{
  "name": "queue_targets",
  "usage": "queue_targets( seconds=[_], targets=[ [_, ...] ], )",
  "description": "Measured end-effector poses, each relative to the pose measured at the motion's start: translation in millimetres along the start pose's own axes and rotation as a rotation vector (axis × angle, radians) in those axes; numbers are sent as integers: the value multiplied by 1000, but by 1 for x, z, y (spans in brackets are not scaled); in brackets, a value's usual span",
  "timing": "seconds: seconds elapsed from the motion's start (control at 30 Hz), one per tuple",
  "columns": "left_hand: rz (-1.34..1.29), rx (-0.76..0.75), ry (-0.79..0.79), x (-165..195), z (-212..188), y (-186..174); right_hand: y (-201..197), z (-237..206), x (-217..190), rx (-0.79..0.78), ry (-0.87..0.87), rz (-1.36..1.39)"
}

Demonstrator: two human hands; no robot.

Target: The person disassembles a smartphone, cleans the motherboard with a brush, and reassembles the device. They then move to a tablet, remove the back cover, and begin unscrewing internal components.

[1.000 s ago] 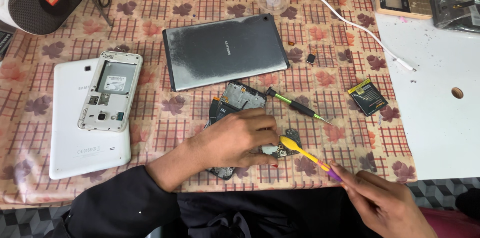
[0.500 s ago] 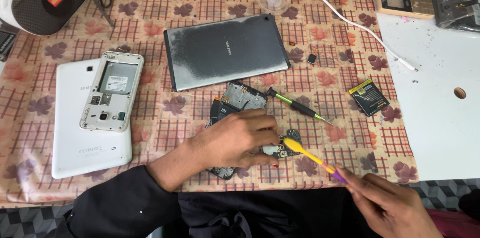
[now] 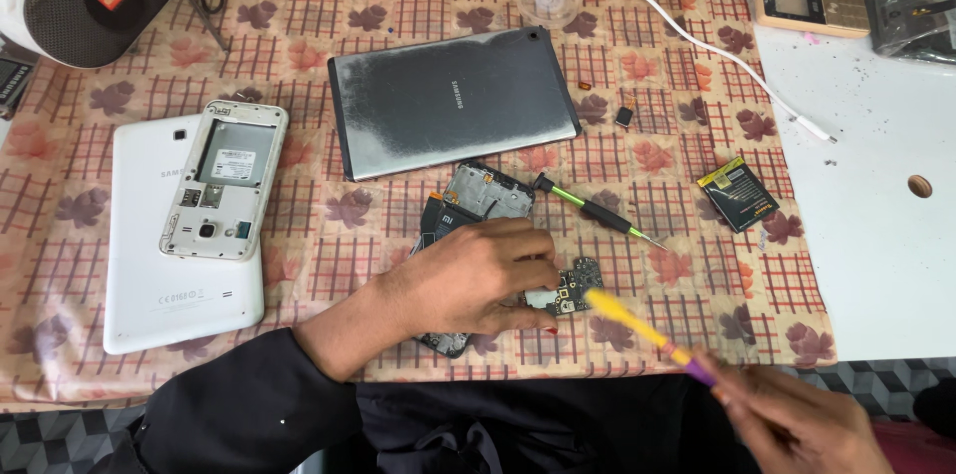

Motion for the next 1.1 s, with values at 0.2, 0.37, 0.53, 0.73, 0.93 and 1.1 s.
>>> queue_targets(
  seconds=[0.2,0.37,0.53,0.73,0.93,1.1],
  targets=[
    [-35,35,4,3,4,-6,-7,-2,9,-50,157,-53],
    [-255,-49,-63,1,3,-20,-9,3,5,-60,16,76],
    [-276,-36,-89,3,4,-24,-2,6,2,-122,162,68],
    [-267,-35,-113,4,5,-23,15,10,-19,-125,63,66],
    [-303,-51,-136,3,5,-25,13,15,-31,-134,28,60],
    [-269,-4,-147,5,5,-32,29,18,-19,-268,199,33]
  ],
)
Point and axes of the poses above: each hand's wrist, its own z-axis towards the middle knuckle, its own y-axis out of the palm, x = y × z, the point moved 3 cm from there along z, towards the middle knuckle, and after that the axes turned 11 degrees about y, right-handed, at the moved point
